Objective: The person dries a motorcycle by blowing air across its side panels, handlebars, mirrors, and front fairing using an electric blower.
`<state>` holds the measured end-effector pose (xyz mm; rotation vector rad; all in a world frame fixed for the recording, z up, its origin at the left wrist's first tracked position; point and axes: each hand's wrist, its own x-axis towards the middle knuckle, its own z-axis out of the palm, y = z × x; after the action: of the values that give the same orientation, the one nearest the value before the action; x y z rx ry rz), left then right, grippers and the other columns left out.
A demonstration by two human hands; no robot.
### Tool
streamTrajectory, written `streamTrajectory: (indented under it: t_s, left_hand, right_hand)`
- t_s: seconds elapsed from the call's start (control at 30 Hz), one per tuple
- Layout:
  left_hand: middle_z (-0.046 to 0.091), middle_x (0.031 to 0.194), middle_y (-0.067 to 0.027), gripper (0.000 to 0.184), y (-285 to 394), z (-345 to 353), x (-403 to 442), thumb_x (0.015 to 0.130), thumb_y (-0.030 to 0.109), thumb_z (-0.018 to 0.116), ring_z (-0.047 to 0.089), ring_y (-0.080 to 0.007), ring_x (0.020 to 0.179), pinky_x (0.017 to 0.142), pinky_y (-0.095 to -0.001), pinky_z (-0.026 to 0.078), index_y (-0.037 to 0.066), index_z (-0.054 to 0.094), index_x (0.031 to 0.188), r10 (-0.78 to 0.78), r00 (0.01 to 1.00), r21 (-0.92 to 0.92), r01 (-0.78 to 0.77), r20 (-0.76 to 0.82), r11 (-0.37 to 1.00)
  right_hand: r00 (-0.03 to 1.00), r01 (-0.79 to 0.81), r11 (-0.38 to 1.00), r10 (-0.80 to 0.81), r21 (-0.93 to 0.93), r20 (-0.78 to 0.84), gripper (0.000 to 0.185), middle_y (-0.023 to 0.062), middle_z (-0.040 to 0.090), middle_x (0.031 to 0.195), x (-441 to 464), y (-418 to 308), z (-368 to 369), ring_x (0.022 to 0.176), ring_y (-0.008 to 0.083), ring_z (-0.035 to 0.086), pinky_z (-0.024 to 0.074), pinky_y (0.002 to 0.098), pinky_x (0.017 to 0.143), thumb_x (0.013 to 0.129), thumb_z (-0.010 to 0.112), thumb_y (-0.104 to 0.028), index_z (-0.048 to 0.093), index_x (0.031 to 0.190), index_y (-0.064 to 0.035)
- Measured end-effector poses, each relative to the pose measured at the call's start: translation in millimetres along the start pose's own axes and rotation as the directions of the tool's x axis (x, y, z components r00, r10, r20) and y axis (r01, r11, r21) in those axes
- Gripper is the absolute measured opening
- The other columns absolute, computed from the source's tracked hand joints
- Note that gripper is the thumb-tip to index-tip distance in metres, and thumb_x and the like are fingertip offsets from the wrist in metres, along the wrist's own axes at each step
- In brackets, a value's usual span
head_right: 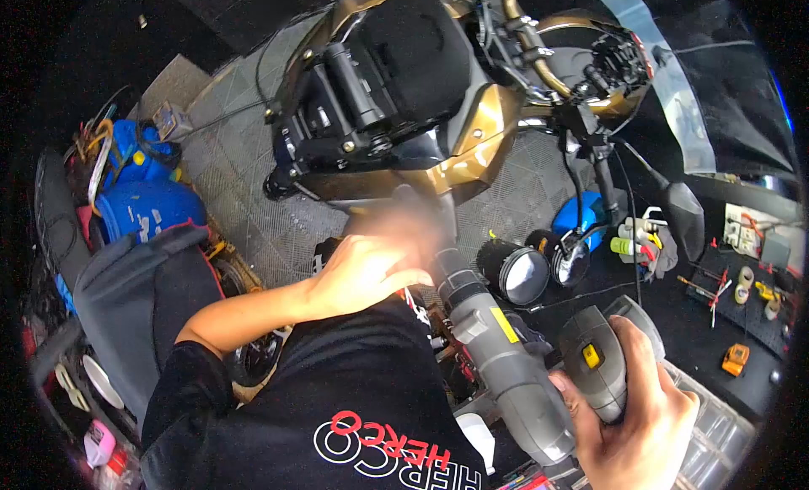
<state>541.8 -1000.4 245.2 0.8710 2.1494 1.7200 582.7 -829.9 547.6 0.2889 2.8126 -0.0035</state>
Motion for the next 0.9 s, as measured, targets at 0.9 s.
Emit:
streamTrajectory:
  t_s: [0.9]
  left_hand:
    - [0.063, 0.066, -0.0124, 0.018, -21, -5, -62, 0.1, 0.018, 0.062, 0.065, -0.0318, 0.059, 0.052, -0.0422, 0.049, 0.004, 0.056, 0.091, -0.172, 0.967, -0.049, 0.166, -0.187, 0.985]
  right_hand:
    - [0.941, 0.31, 0.938, -0.28, -0.153, 0.188, 0.047, 0.0229, 0.07, 0.084, 45, -57, 24, 0.078, 0.0422, 0.07, 0.0557, 0.0439, 0.066, 0.085, 0.08, -0.024, 0.058, 0.119, -0.0013]
